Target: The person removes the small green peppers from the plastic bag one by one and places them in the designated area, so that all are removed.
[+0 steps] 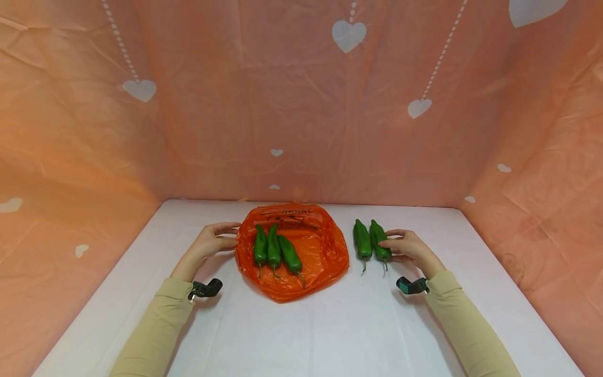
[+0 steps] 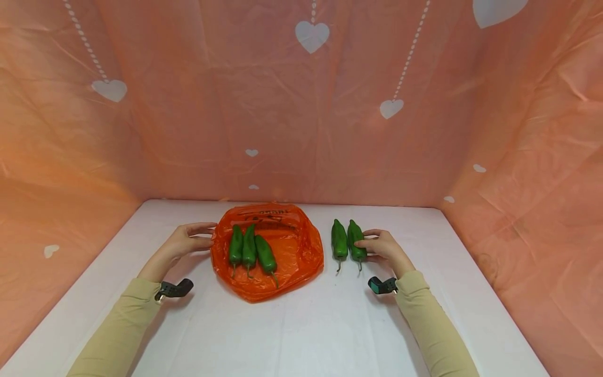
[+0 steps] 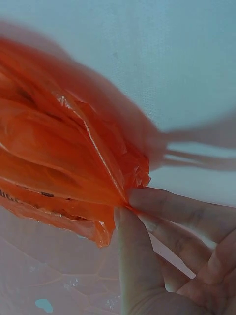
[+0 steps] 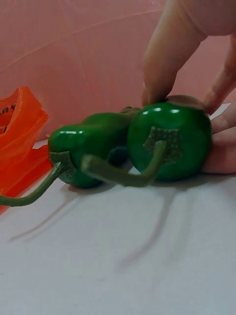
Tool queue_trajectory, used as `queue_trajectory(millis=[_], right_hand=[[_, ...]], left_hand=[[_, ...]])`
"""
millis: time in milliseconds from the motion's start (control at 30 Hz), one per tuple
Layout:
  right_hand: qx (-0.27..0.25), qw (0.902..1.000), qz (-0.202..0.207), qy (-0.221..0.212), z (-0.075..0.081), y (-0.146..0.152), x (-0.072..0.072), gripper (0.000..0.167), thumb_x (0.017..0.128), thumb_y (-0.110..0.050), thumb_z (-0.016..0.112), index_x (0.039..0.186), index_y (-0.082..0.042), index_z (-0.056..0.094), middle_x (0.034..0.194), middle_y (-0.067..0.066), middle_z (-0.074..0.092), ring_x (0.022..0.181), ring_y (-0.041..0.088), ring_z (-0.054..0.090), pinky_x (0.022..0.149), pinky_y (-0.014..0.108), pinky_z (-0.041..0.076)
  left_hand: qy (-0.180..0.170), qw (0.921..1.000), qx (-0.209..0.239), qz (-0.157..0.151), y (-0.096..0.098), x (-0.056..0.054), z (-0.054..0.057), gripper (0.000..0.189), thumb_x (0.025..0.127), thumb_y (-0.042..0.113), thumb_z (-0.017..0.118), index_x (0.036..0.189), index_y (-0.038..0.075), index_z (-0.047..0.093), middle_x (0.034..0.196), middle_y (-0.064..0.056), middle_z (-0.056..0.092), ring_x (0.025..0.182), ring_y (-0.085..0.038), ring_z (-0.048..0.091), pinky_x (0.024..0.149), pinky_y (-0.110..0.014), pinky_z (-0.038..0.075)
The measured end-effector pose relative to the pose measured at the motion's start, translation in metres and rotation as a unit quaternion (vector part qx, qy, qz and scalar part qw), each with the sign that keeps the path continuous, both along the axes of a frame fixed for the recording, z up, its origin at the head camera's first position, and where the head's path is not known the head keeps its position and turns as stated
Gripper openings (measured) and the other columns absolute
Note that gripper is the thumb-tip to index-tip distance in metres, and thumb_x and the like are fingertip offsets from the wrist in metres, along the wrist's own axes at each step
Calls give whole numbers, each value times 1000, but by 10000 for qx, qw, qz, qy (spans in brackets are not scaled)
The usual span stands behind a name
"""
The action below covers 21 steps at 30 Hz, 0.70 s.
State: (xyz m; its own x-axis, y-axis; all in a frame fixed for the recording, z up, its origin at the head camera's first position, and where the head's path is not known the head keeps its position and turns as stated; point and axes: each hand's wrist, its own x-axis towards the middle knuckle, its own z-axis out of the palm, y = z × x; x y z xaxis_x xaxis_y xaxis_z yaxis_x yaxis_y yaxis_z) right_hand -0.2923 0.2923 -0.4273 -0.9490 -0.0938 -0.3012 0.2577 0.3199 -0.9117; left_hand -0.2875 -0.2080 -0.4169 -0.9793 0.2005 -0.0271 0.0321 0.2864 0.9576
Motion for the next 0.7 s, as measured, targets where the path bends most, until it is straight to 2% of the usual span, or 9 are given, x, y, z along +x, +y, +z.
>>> queue_trajectory(millis=[267,533,700], right_hand=[[-78,10000,-22,-58,0,-1,1,64,88,-14,68,138,9,34,112,19,56,82,15,63,74,34,58],[93,9997,-17,-217,0,6,-2,57,93,-22,59,138,7,39,101,11,60,80,15,62,76,34,57],[15,9999,137,-59,6,8,4,56,96,-23,55,137,10,37,102,12,63,83,16,64,78,36,57]], left_hand=[[20,10000,51,-67,-1,0,1,55,85,-5,64,136,-10,44,126,-34,52,104,-36,62,82,-39,55],[28,10000,-1,-51,-1,-1,-1,55,85,-5,65,136,-10,45,125,-33,53,102,-32,64,80,-36,56],[18,10000,37,-10,-1,-2,-1,54,84,-5,65,135,-9,46,125,-32,53,101,-32,64,78,-34,57]])
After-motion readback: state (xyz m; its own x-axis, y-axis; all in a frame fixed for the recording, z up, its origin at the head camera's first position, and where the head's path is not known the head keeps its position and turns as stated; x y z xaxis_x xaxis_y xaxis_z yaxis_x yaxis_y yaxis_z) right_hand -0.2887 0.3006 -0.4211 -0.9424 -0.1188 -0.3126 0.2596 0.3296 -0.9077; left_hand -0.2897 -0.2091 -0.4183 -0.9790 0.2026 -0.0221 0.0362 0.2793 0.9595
